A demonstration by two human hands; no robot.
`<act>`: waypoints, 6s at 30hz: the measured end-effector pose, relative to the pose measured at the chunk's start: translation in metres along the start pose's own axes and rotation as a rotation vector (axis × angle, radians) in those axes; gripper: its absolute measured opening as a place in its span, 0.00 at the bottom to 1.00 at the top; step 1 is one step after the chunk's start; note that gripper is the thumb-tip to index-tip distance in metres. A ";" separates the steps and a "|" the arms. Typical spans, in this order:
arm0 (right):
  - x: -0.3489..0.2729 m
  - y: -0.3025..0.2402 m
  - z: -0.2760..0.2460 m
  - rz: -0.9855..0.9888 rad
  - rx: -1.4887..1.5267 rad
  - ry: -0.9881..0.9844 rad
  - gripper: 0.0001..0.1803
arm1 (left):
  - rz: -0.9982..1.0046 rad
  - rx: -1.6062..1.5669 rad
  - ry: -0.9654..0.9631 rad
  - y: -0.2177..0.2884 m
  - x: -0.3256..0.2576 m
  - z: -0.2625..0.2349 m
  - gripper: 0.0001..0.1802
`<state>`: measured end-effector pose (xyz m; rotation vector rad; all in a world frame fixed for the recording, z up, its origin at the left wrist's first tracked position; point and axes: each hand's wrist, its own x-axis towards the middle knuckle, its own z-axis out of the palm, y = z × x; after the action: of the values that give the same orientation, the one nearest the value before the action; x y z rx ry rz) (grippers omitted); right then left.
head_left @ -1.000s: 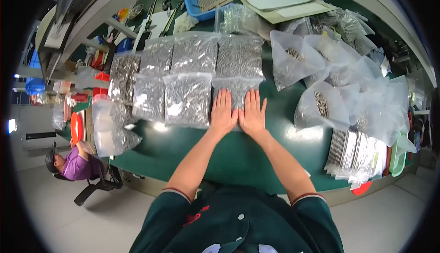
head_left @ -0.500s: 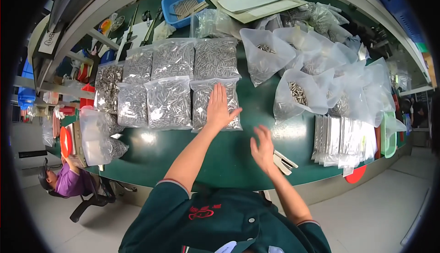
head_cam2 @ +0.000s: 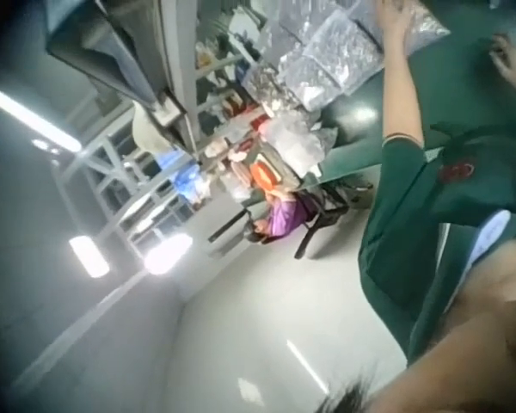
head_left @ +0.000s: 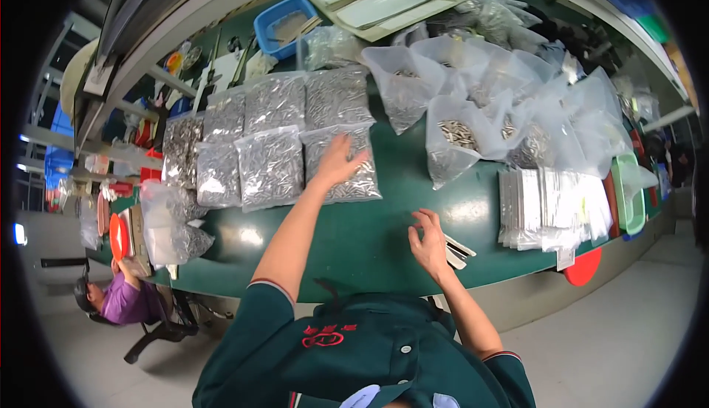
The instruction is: Sealing small metal components into plastic bags using a stapler at a manufacturing workstation.
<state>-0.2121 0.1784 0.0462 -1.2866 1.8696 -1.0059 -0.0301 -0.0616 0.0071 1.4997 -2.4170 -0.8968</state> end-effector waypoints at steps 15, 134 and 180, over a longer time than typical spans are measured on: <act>0.111 -0.085 -0.190 -0.467 -0.281 0.443 0.09 | 0.367 -0.073 0.123 0.235 -0.042 -0.028 0.29; -0.070 -0.100 0.047 -0.147 0.254 -0.061 0.05 | -0.387 -1.057 0.876 0.027 -0.331 -0.038 0.12; -0.055 -0.005 0.143 0.008 -0.166 0.039 0.11 | -0.609 -0.498 0.871 -0.015 -0.274 0.050 0.15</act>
<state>-0.0732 0.1970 -0.0162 -1.3610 2.0225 -0.8928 0.0926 0.1890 0.0054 1.8809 -1.0618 -0.6394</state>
